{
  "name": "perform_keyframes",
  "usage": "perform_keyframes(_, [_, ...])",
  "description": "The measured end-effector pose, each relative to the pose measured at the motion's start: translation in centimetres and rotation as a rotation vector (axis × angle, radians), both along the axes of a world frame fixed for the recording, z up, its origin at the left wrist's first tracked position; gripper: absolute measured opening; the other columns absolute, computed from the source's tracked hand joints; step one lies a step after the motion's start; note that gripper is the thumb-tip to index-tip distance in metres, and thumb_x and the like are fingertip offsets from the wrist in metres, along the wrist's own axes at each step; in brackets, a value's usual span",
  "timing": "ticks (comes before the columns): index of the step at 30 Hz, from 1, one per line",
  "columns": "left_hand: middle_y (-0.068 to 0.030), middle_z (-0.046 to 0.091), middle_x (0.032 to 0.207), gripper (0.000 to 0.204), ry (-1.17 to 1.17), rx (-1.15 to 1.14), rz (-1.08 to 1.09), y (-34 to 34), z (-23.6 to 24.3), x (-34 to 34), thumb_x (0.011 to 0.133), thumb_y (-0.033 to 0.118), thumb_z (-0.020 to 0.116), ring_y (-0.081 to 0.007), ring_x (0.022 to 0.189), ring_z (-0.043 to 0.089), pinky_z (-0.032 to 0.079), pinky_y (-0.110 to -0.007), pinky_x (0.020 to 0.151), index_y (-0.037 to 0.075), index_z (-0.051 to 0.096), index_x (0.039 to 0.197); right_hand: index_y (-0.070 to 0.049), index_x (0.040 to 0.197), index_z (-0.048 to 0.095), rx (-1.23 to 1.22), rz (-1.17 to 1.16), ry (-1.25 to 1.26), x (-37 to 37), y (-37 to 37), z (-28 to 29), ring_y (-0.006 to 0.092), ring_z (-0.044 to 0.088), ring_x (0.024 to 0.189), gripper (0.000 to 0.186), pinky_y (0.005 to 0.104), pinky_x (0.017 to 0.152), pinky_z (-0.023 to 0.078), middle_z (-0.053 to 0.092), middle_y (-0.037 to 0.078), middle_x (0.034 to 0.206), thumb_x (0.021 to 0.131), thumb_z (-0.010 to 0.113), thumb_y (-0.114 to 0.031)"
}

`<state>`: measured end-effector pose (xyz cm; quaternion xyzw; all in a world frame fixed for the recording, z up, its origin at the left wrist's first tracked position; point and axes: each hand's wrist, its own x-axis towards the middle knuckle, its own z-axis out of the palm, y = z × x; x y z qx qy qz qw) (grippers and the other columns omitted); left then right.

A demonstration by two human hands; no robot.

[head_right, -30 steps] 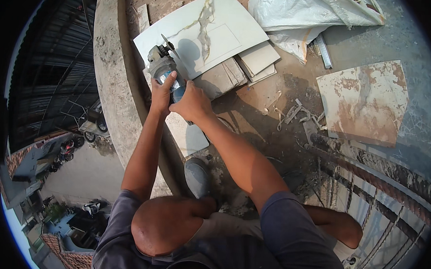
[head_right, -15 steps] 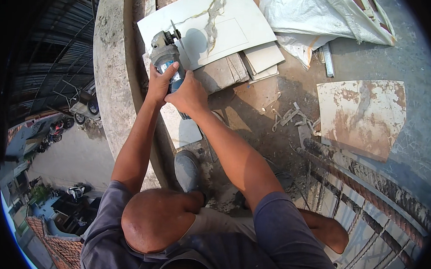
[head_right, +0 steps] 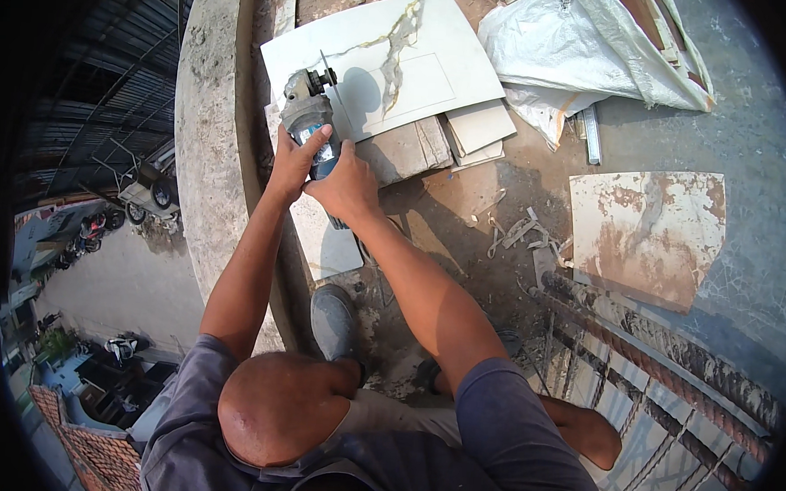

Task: The person carries a tile out to a ledge and cuts the tile along marked lines using an angle grinder.

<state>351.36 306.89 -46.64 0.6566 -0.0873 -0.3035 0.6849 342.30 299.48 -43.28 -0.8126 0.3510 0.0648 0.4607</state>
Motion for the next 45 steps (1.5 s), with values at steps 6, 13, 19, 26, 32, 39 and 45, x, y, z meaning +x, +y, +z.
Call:
perform_keyframes(6, [-0.0169, 0.051, 0.112, 0.076, -0.051, 0.027, 0.002, 0.1, -0.7, -0.4, 0.078, 0.026, 0.076, -0.0195, 0.097, 0.055, 0.049, -0.03, 0.08, -0.003, 0.027, 0.128, 0.006, 0.107, 0.044, -0.046, -0.004, -0.034, -0.3, 0.0, -0.9, 0.0424, 0.06, 0.095, 0.068, 0.0457, 0.083, 0.049, 0.062, 0.027, 0.097, 0.059, 0.081, -0.026])
perform_keyframes(13, [-0.0159, 0.053, 0.11, 0.074, -0.042, 0.034, 0.005, 0.3, -0.9, -0.5, 0.077, 0.025, 0.076, -0.0194, 0.095, 0.056, 0.049, -0.03, 0.081, -0.003, 0.029, 0.127, 0.007, 0.108, 0.046, -0.005, -0.004, -0.051, -0.3, 0.2, -1.1, 0.0423, 0.059, 0.098, 0.069, 0.046, 0.084, 0.048, 0.061, 0.028, 0.1, 0.059, 0.079, -0.029])
perform_keyframes(19, [-0.0139, 0.053, 0.11, 0.071, -0.074, 0.001, 0.007, 0.4, -1.1, -0.7, 0.078, 0.027, 0.076, -0.0174, 0.095, 0.056, 0.048, -0.029, 0.081, -0.001, 0.031, 0.126, 0.006, 0.11, 0.045, 0.003, -0.01, -0.04, -0.2, 0.4, -1.0, 0.0424, 0.059, 0.098, 0.071, 0.0465, 0.083, 0.048, 0.06, 0.028, 0.101, 0.06, 0.08, -0.029])
perform_keyframes(26, [-0.0141, 0.054, 0.109, 0.073, -0.062, -0.004, -0.01, 0.2, -1.0, -0.5, 0.077, 0.024, 0.077, -0.0184, 0.094, 0.056, 0.049, -0.03, 0.08, -0.001, 0.03, 0.127, 0.004, 0.11, 0.043, -0.03, -0.013, -0.08, -0.2, 0.2, -1.5, 0.0439, 0.061, 0.093, 0.068, 0.049, 0.081, 0.049, 0.062, 0.028, 0.096, 0.063, 0.078, -0.031])
perform_keyframes(32, [-0.0139, 0.055, 0.108, 0.071, -0.047, -0.02, -0.006, 0.2, -1.1, -0.5, 0.077, 0.022, 0.077, -0.018, 0.093, 0.057, 0.049, -0.03, 0.079, -0.002, 0.031, 0.126, 0.004, 0.109, 0.044, -0.048, -0.01, -0.077, -0.2, 0.3, -1.6, 0.0441, 0.06, 0.093, 0.067, 0.0488, 0.081, 0.049, 0.062, 0.028, 0.095, 0.063, 0.078, -0.031])
perform_keyframes(39, [-0.0136, 0.054, 0.109, 0.069, -0.093, -0.048, 0.007, 0.2, -1.4, -0.7, 0.077, 0.02, 0.076, -0.0176, 0.093, 0.057, 0.049, -0.029, 0.08, -0.001, 0.032, 0.126, 0.003, 0.11, 0.044, -0.026, -0.008, -0.051, -0.3, 0.3, -1.4, 0.0438, 0.06, 0.095, 0.068, 0.0488, 0.082, 0.049, 0.062, 0.028, 0.096, 0.063, 0.077, -0.032])
perform_keyframes(45, [-0.0133, 0.056, 0.106, 0.067, -0.067, -0.034, 0.011, 0.2, -1.0, -0.9, 0.078, 0.02, 0.076, -0.0174, 0.091, 0.058, 0.05, -0.03, 0.078, 0.0, 0.033, 0.124, 0.005, 0.109, 0.044, -0.02, -0.025, -0.034, -0.3, 0.3, -1.5, 0.044, 0.059, 0.095, 0.073, 0.0475, 0.08, 0.049, 0.061, 0.029, 0.096, 0.059, 0.082, -0.032])
